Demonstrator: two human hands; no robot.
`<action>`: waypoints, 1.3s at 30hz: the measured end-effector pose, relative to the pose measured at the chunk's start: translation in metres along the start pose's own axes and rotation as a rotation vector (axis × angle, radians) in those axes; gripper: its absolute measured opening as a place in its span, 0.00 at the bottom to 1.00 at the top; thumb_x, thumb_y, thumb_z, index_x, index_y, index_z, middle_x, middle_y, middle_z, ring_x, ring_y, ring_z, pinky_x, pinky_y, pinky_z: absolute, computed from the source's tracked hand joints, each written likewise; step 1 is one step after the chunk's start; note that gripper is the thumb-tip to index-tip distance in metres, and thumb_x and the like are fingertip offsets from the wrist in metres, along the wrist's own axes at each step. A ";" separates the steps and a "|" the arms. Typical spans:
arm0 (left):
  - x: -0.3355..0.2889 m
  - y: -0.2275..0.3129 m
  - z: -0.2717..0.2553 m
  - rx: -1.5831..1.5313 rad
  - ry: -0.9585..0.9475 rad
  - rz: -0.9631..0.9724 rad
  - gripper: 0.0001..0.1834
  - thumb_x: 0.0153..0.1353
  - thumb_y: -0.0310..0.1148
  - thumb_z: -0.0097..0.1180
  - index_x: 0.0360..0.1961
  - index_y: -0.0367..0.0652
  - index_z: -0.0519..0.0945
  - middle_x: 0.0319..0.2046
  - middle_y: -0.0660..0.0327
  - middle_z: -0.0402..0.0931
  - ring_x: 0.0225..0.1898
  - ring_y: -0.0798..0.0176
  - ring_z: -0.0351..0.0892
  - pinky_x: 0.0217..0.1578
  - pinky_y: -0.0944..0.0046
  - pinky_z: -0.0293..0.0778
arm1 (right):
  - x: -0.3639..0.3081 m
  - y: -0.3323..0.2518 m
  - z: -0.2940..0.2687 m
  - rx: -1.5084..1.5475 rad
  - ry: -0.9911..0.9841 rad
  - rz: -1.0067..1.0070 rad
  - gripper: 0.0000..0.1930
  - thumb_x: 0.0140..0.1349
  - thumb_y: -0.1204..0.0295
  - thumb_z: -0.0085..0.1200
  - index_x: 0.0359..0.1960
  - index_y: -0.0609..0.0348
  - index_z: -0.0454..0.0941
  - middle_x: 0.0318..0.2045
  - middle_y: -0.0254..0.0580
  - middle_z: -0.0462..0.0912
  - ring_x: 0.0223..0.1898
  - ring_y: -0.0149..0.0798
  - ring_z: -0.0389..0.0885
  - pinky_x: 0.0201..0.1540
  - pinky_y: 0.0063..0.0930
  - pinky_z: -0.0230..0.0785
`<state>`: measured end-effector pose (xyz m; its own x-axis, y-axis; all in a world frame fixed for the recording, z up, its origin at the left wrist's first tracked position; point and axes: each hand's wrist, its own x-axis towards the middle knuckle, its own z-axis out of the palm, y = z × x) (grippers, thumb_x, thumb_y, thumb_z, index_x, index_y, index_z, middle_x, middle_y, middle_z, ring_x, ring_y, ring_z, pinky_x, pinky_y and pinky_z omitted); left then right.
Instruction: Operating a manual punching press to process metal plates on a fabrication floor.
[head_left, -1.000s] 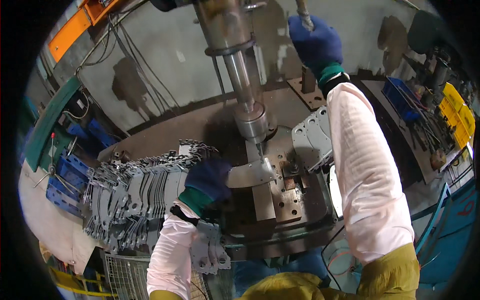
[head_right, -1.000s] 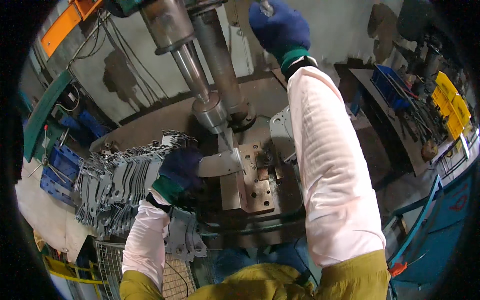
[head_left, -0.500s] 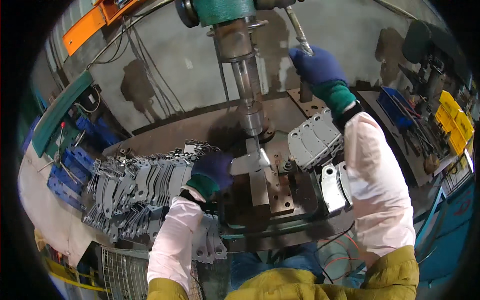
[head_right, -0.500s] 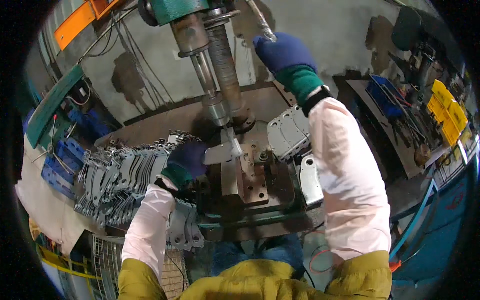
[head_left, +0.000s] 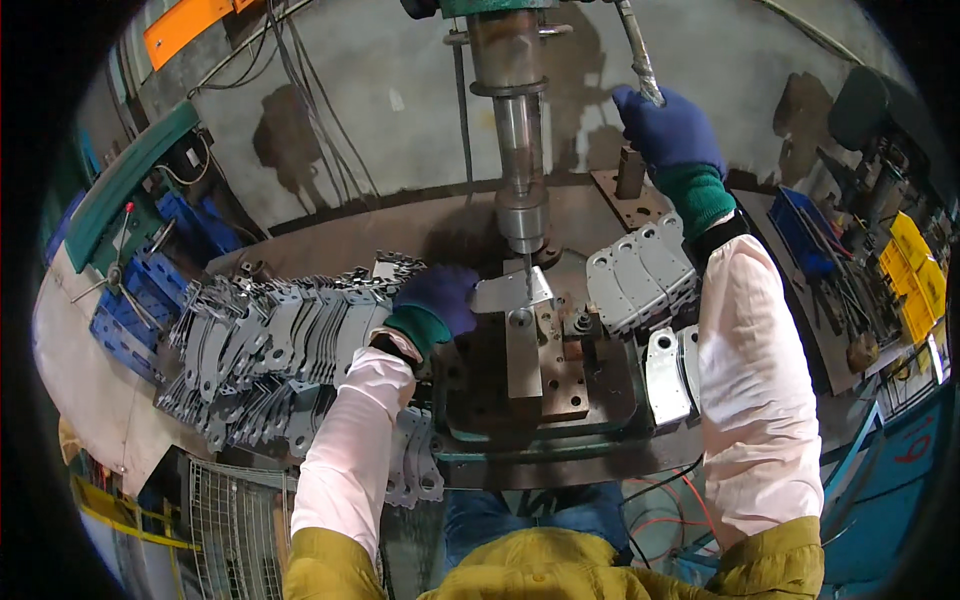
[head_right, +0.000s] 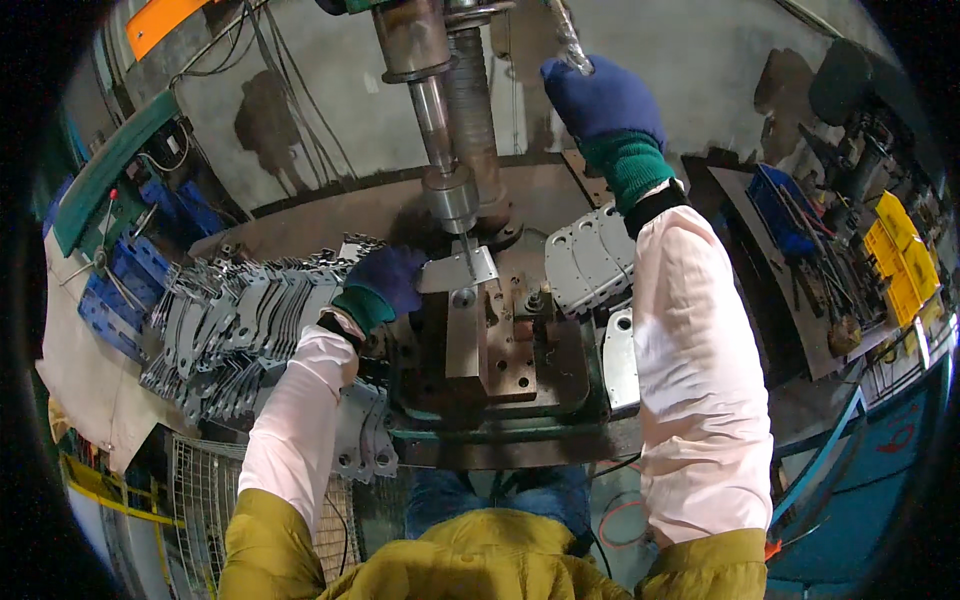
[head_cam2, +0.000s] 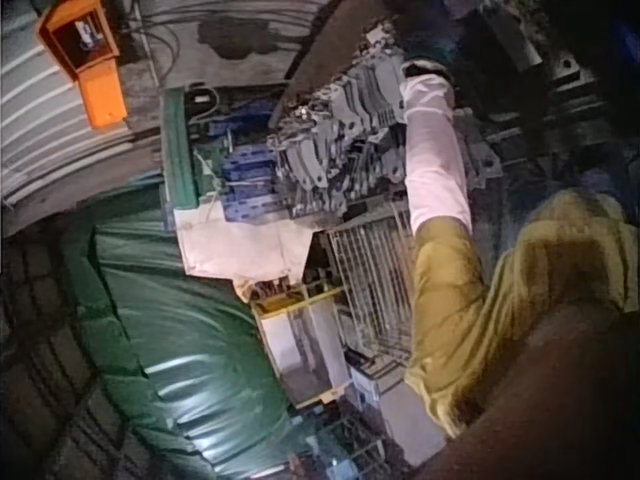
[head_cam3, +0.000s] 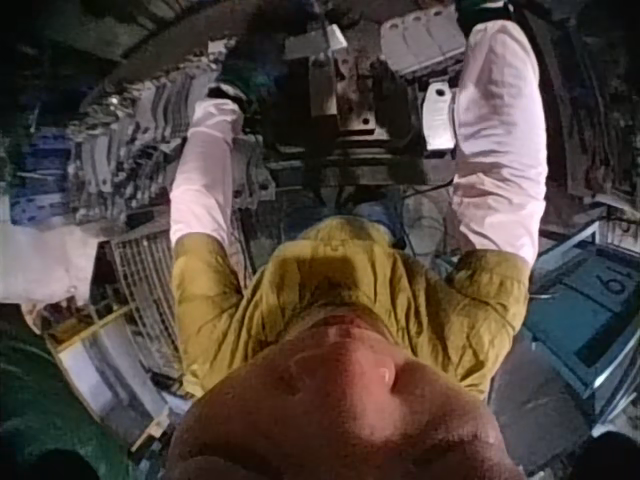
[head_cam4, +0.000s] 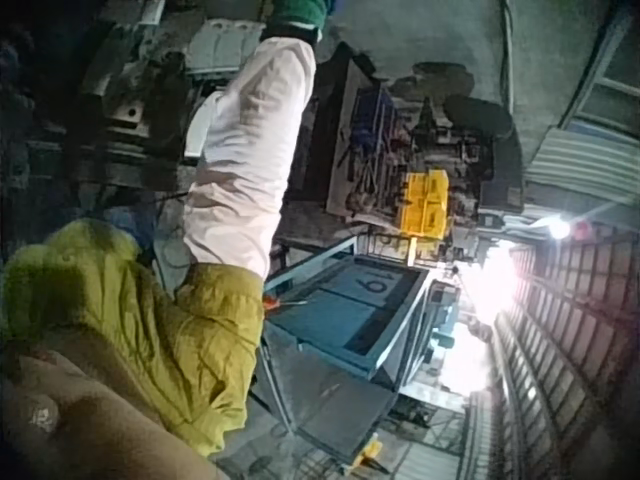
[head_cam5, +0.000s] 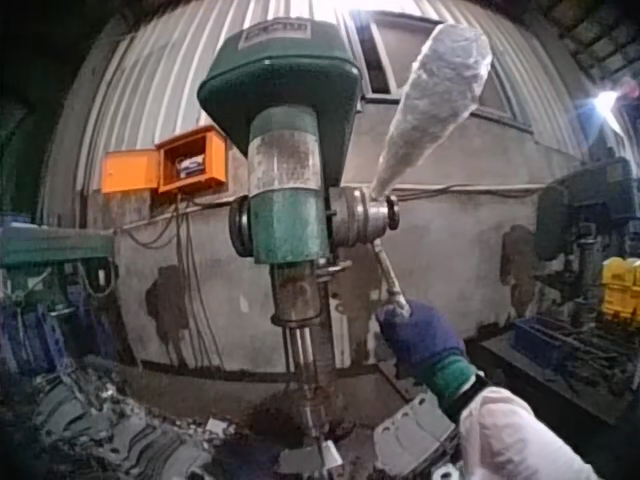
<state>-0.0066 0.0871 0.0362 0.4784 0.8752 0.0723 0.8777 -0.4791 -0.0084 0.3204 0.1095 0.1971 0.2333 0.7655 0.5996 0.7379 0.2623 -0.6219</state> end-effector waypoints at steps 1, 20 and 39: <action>0.000 -0.001 0.001 -0.006 -0.003 0.002 0.29 0.41 0.38 0.69 0.49 0.50 0.81 0.46 0.52 0.81 0.49 0.43 0.80 0.52 0.47 0.78 | 0.001 0.001 0.002 0.009 0.003 0.001 0.30 0.62 0.39 0.48 0.44 0.53 0.83 0.37 0.58 0.85 0.44 0.65 0.82 0.47 0.52 0.74; 0.000 -0.009 0.007 -0.091 0.077 0.053 0.28 0.38 0.36 0.71 0.46 0.50 0.80 0.41 0.53 0.80 0.46 0.42 0.80 0.49 0.47 0.78 | 0.045 0.023 0.049 -0.152 0.416 -0.225 0.16 0.64 0.50 0.54 0.39 0.49 0.80 0.35 0.49 0.84 0.36 0.62 0.81 0.41 0.53 0.75; 0.001 0.001 -0.008 -0.069 -0.010 -0.014 0.25 0.41 0.39 0.69 0.44 0.49 0.80 0.42 0.53 0.79 0.47 0.45 0.80 0.48 0.47 0.78 | 0.054 0.022 0.058 -0.107 0.518 -0.339 0.18 0.67 0.54 0.49 0.31 0.54 0.81 0.28 0.56 0.83 0.34 0.64 0.81 0.35 0.56 0.73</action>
<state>-0.0054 0.0873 0.0446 0.4670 0.8821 0.0620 0.8803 -0.4704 0.0617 0.3125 0.1903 0.1870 0.2316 0.2590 0.9377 0.8778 0.3599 -0.3162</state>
